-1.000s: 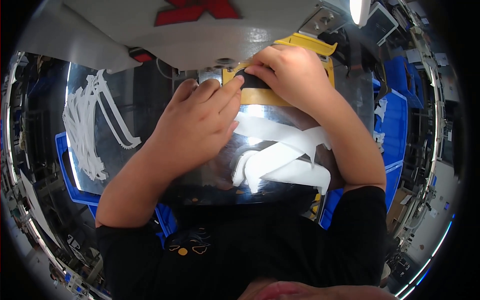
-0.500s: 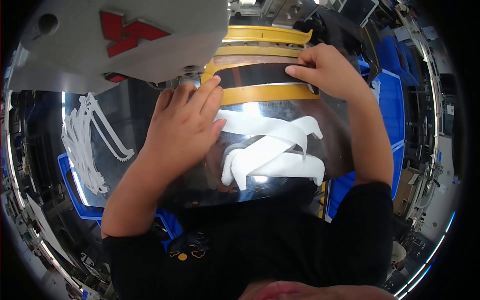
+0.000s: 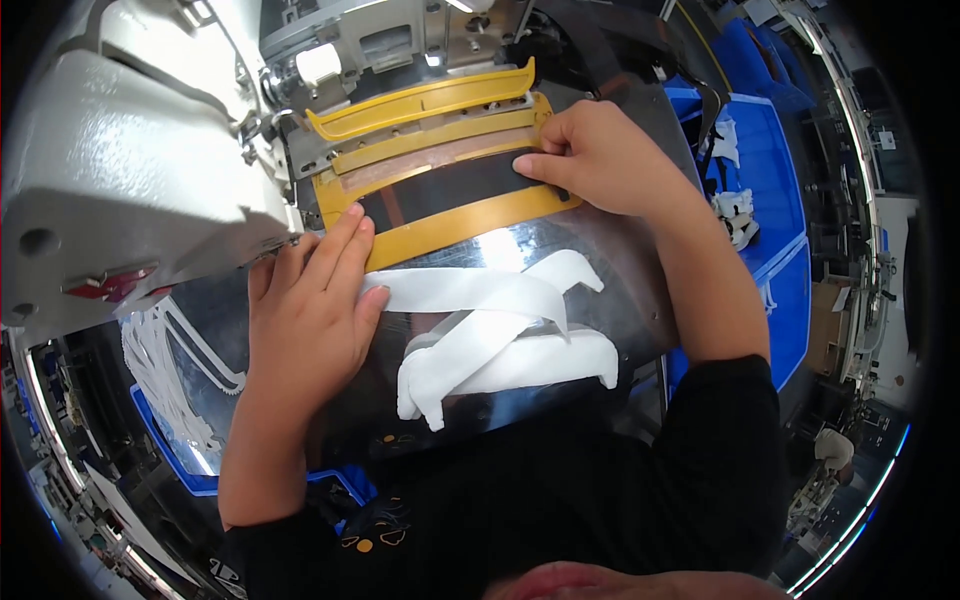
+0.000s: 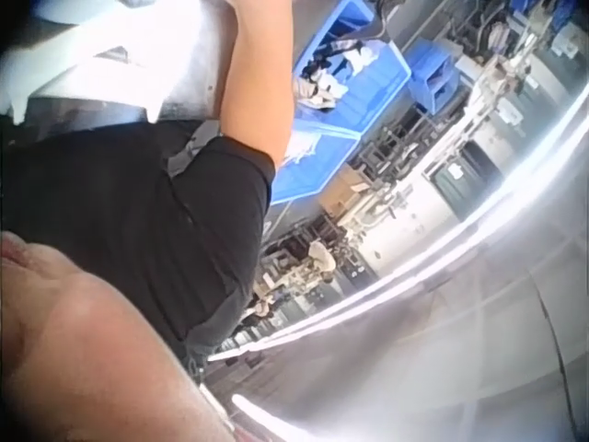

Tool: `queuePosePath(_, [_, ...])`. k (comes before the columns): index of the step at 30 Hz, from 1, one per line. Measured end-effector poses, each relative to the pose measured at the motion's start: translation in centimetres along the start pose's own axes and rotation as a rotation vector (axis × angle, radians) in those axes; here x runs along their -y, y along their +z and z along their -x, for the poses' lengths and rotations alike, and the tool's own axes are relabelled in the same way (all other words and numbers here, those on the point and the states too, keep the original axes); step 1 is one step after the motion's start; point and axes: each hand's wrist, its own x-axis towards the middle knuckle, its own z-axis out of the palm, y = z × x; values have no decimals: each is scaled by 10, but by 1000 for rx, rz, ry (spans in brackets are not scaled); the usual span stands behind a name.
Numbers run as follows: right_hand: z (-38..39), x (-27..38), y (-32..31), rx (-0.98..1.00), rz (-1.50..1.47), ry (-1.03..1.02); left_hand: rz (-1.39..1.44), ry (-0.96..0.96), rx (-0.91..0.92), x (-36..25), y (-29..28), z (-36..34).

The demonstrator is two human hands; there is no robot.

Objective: The recorder uses a sewing machine to attach leather/fabric components together in a workshop environment.

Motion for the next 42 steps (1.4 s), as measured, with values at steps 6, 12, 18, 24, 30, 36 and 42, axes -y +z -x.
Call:
queuePosePath(6, [1, 9, -5, 33, 70, 25, -28, 14, 12, 0, -2, -1])
queuePosePath(12, [1, 13, -6, 18, 112, 43, -44, 8, 19, 0, -3, -2])
queuePosePath(18, [8, 1, -20, 45, 166, 118, -50, 19, 8, 2, -3, 0])
queuePosePath(24, [28, -6, -17, -24, 198, -36, -31, 21, 17, 5, -2, 2])
queuePosePath(30, [36, -27, -14, -104, 299, -568, -19, 29, 26, 4, -1, 1])
queuePosePath(36, [51, -24, -18, -44, 386, -500, -29, 46, 38, 3, -8, 4])
queuePosePath(42, [53, -10, -12, -85, 480, -498, -57, 25, 18, 2, -15, 16])
